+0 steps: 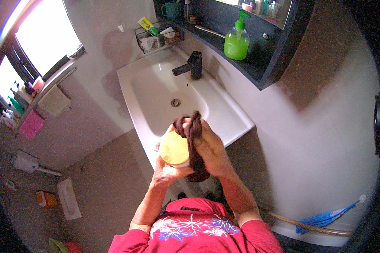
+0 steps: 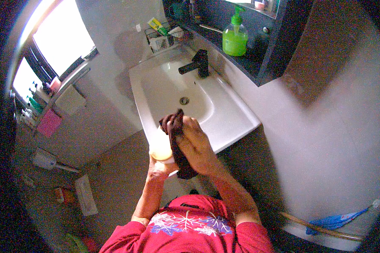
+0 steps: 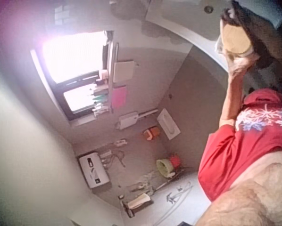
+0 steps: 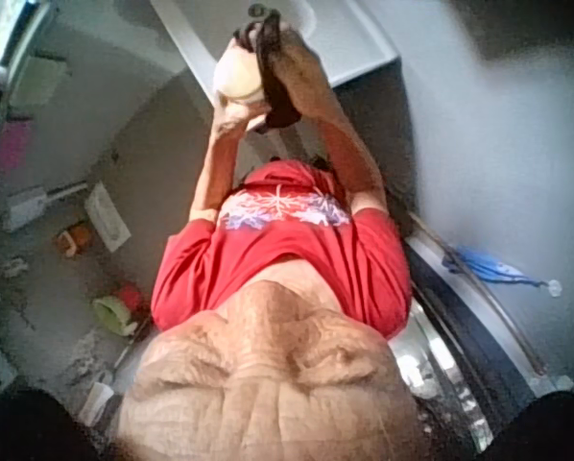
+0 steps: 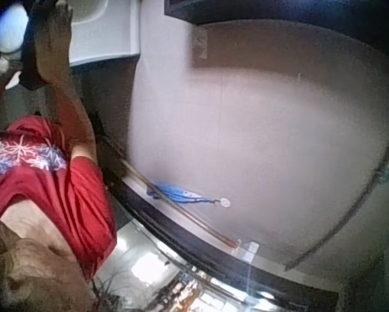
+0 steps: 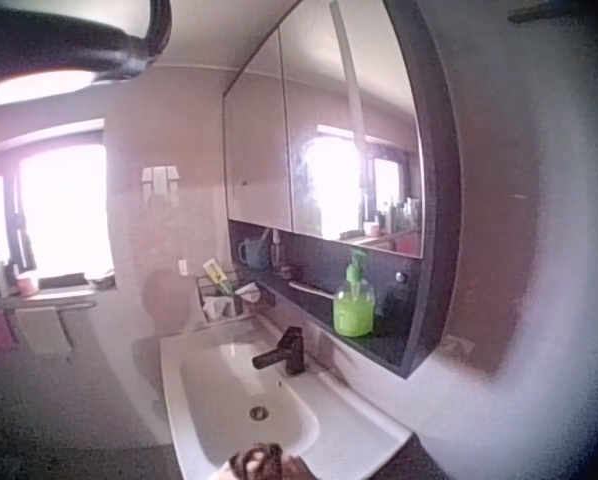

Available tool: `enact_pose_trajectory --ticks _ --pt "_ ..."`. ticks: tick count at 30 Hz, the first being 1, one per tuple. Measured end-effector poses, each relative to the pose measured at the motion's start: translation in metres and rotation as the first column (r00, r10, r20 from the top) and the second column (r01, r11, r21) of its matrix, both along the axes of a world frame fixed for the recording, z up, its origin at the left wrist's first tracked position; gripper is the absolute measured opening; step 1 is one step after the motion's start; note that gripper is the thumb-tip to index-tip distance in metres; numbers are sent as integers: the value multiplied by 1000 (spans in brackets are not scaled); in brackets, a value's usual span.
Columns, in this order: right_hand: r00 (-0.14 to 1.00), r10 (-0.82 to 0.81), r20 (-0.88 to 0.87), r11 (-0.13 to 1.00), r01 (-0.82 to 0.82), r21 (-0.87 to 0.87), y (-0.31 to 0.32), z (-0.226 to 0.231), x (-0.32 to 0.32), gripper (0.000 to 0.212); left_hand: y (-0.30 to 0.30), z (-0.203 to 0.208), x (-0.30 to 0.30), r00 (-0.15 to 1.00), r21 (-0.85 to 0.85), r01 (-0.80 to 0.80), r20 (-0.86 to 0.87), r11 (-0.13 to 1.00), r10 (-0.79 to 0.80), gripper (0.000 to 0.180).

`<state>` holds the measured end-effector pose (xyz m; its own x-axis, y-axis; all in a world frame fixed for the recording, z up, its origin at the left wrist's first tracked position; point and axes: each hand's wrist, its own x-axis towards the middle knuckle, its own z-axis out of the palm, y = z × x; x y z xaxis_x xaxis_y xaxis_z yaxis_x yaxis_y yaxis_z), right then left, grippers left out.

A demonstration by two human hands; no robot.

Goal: The person wipes a wall and cabinet with a dark cloth, then cleans the sink basin and faucet with the same cloth. They briefly handle a green soap dispenser and a small jar, placing them back on the countertop.

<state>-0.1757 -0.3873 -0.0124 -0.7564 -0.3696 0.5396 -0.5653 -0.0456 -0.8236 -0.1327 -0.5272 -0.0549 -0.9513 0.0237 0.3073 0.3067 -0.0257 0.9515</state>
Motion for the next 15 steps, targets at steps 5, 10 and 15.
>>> enact_pose_trajectory --ticks 5,10,15 --pt "790 322 522 941 -204 -271 -1 0 -25 35 14 1 5 995 370 -54 -62 927 82 114" --pt "820 -56 569 995 95 -40 -19 -34 3 49 8 2 -6 955 581 -282 93 763 281 86" --pt "955 -182 235 952 231 -202 -18 -60 26 42 10 3 2 955 388 -297 132 872 267 68"
